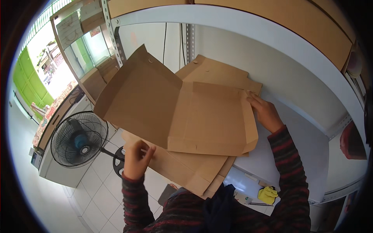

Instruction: The person assembles flat cardboard boxes by hand. They fold the side flaps, insert the tabs into the corresponding slots, and secure the structure. The person repeats this process for multiple boxes, stacking the finished ones on a nearby shelf.

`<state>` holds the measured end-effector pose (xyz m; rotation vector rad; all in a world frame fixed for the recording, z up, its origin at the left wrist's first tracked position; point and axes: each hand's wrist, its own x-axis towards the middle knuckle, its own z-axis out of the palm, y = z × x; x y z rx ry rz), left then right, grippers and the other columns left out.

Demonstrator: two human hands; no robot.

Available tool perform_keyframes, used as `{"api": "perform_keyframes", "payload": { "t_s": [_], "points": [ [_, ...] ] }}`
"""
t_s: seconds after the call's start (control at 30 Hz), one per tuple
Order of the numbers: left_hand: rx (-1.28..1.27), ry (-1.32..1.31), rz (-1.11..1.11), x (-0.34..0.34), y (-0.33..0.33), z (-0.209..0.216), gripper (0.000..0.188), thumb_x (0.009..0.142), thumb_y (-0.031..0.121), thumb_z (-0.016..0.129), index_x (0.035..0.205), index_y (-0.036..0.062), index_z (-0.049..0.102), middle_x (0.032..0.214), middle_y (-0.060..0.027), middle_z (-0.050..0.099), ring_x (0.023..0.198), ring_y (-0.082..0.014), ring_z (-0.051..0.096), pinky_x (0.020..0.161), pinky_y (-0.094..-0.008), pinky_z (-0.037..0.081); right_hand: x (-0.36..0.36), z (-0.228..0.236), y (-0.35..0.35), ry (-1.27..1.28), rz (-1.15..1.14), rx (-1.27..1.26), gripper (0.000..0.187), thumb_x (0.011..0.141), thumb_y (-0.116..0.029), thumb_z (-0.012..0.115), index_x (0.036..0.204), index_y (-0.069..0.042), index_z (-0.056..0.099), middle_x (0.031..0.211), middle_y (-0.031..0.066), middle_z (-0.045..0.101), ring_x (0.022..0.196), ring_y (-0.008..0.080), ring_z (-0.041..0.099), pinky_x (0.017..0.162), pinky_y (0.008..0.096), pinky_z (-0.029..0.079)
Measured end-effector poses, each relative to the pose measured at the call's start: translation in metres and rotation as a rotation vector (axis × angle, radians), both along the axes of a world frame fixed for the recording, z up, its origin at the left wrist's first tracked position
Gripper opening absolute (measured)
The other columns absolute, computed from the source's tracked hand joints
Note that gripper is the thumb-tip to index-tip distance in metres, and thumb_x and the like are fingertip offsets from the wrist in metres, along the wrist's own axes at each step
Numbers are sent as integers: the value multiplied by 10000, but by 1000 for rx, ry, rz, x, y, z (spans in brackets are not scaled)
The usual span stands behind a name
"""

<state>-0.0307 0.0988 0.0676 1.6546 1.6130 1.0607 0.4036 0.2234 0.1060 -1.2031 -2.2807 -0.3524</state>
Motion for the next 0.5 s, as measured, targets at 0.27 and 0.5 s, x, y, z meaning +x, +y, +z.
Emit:
{"api": "perform_keyframes", "payload": {
  "t_s": [0.27,0.5],
  "points": [
    [109,237,-695,92,0,73,197,851,123,679,937,-12,565,869,-149,652,816,-304,665,690,-368,532,-1,41,-92,204,242,-641,272,776,41,645,1045,-2,634,1017,106,647,721,213,633,652,295,530],
    [374,247,-880,172,74,39,227,846,81,671,1032,14,560,935,-139,630,844,-300,638,777,-363,517,2,-7,-84,442,294,-425,184,792,-4,709,949,6,612,856,98,626,705,200,644,627,291,523]
  ]
}}
